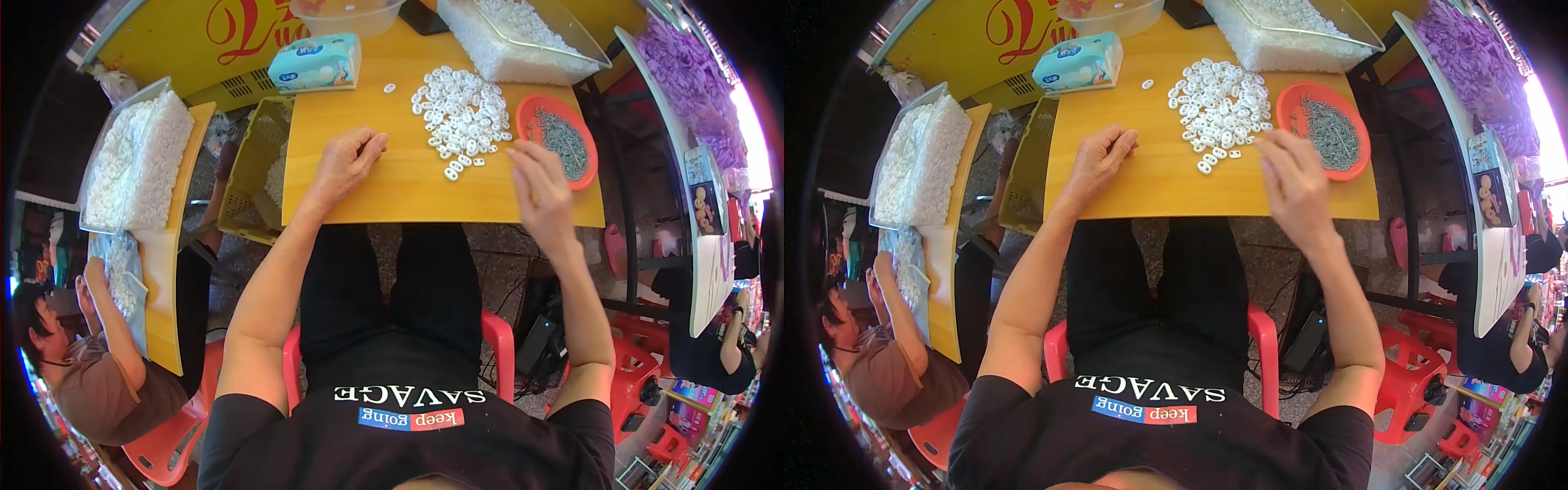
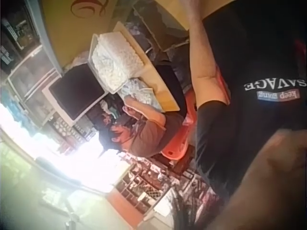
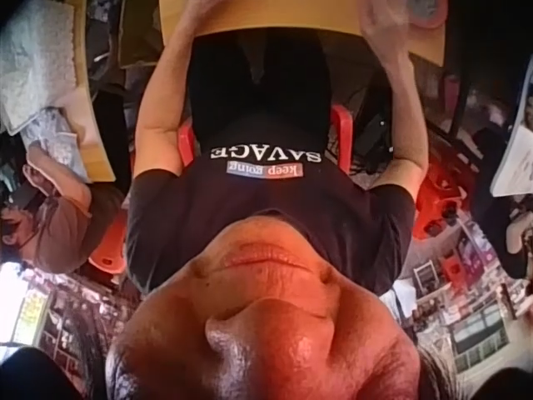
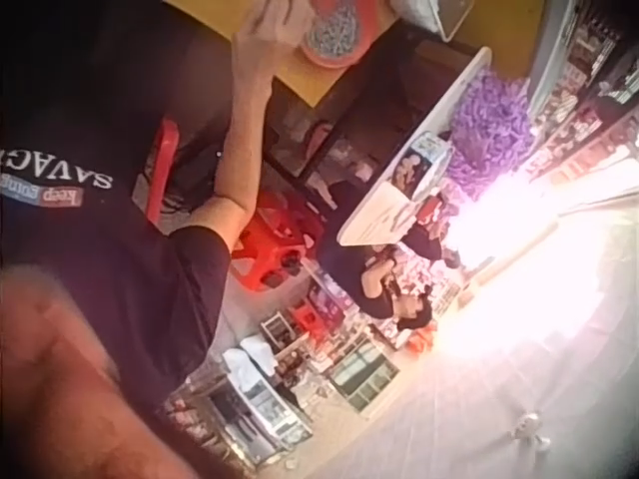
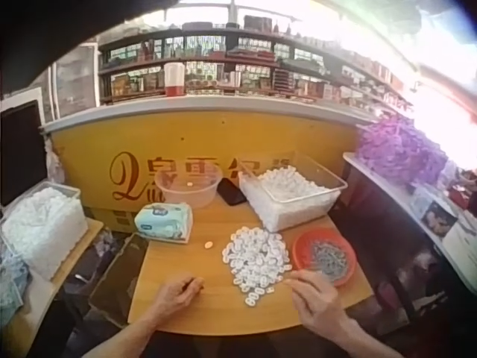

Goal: Assembling small plastic components by manually inserting metal pins into them.

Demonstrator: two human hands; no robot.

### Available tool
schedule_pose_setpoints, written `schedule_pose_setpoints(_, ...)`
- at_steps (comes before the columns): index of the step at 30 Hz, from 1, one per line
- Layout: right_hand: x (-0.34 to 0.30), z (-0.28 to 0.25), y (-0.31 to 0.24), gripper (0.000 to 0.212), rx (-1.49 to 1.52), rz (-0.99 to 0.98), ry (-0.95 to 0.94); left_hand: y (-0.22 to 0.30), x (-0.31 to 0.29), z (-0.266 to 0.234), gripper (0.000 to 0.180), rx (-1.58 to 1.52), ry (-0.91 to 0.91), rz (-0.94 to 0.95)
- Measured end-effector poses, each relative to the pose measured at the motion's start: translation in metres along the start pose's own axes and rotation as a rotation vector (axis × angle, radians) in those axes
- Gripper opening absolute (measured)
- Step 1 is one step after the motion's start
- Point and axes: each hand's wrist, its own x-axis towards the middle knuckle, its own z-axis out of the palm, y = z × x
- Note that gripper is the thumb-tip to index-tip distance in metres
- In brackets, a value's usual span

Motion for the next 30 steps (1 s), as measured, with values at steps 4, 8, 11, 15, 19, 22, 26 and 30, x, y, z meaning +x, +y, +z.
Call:
schedule_pose_setpoints(4, -0.008, 0.036, -0.011, 0.02, 0.109, 0.015, -0.05, 0.0, 0.0, 0.001, 0.029, -0.007, 0.004, -0.002)
schedule_pose_setpoints(8, -0.013, 0.055, -0.015, 0.018, 0.209, 0.081, -0.076, -0.003, -0.001, 0.0, 0.029, -0.004, 0.012, -0.003)
schedule_pose_setpoints(11, -0.016, 0.065, -0.016, 0.016, 0.24, 0.107, -0.095, -0.004, 0.001, 0.0, 0.03, -0.017, 0.014, 0.006)
schedule_pose_setpoints(15, -0.018, 0.068, -0.015, 0.015, 0.247, 0.125, -0.115, -0.002, 0.001, 0.0, 0.03, -0.012, 0.0, -0.028)
schedule_pose_setpoints(19, 0.003, 0.069, -0.02, 0.014, 0.24, 0.159, -0.147, -0.005, -0.001, 0.0, 0.031, -0.028, 0.015, 0.0)
schedule_pose_setpoints(22, 0.034, 0.078, -0.019, 0.014, 0.173, 0.154, -0.126, -0.005, 0.0, -0.002, 0.031, -0.019, 0.006, -0.008)
schedule_pose_setpoints(26, 0.076, 0.103, -0.001, 0.014, 0.078, 0.082, -0.109, -0.005, -0.001, -0.002, 0.03, -0.018, -0.009, 0.009)
schedule_pose_setpoints(30, 0.094, 0.125, 0.017, 0.015, -0.124, 0.097, -0.25, -0.005, 0.001, -0.001, 0.031, -0.002, -0.02, 0.015)
